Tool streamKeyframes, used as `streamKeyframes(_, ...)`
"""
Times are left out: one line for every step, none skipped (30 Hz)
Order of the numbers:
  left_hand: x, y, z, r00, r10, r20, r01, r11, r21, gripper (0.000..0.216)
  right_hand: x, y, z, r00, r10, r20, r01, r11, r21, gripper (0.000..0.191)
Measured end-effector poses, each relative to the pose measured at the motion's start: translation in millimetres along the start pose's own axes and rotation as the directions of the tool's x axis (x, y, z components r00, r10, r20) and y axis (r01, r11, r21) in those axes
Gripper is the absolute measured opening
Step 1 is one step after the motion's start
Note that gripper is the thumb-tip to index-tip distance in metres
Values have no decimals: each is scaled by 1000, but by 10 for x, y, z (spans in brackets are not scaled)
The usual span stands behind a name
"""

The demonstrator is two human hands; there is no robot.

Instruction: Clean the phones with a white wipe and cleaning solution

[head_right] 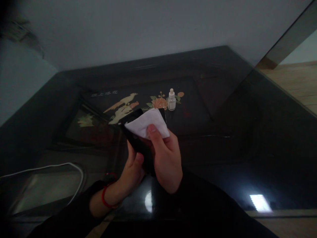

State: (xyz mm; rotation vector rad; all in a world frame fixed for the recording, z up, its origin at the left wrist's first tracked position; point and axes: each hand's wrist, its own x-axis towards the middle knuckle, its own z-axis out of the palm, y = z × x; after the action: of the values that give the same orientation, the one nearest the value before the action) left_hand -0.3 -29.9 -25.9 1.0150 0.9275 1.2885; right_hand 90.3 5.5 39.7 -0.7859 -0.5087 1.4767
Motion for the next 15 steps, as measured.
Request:
streamKeyframes(12,-1,-9,1000,9,-14,-9,1000,2,75,-19,-2,7,1000,11,1,-11,1000,-4,16)
streamKeyframes(26,0,-17,999,20,-25,-20,1000,2,76,-30,-3,11,1000,23,4,-23,1000,-12,17)
streamKeyframes(40,1,-25,999,30,-32,-30,1000,3,78,-32,-4,15,999,32,6,-31,999,-16,17)
streamKeyframes(51,4,-31,999,36,-33,-36,999,5,80,-28,-5,22,999,34,11,-33,999,-17,16)
streamKeyframes(59,7,-34,999,38,-31,-38,999,7,82,-18,-8,32,999,31,20,-31,999,-16,16)
streamKeyframes(63,12,-36,999,36,-24,-36,999,9,83,-7,-13,45,999,24,34,-24,1000,-15,15)
streamKeyframes(63,20,-35,999,33,-15,-33,999,10,83,3,-17,55,998,16,54,-15,1000,-18,14)
streamKeyframes(60,30,-32,1000,27,-12,-27,1000,8,83,10,-21,61,997,2,77,0,1000,-27,13)
streamKeyframes(56,41,-27,1000,21,-15,-21,1000,0,81,13,-23,59,994,-10,105,15,999,-43,13)
streamKeyframes(50,53,-22,1000,16,-23,-17,1000,-14,80,14,-23,48,991,-26,130,34,997,-66,12)
streamKeyframes(45,62,-17,999,14,-34,-15,999,-29,79,14,-21,30,988,-44,149,58,994,-94,12)
streamKeyframes(40,68,-13,999,12,-44,-14,999,-42,78,15,-18,7,984,-65,165,87,988,-126,12)
streamKeyframes(35,68,-11,999,10,-53,-13,999,-53,78,19,-13,-17,980,-87,180,117,979,-164,13)
streamKeyframes(30,63,-12,998,7,-57,-11,998,-60,79,27,-8,-37,975,-107,194,147,968,-204,14)
streamKeyframes(27,53,-16,998,3,-59,-6,998,-65,81,39,-3,-50,970,-127,207,176,955,-240,16)
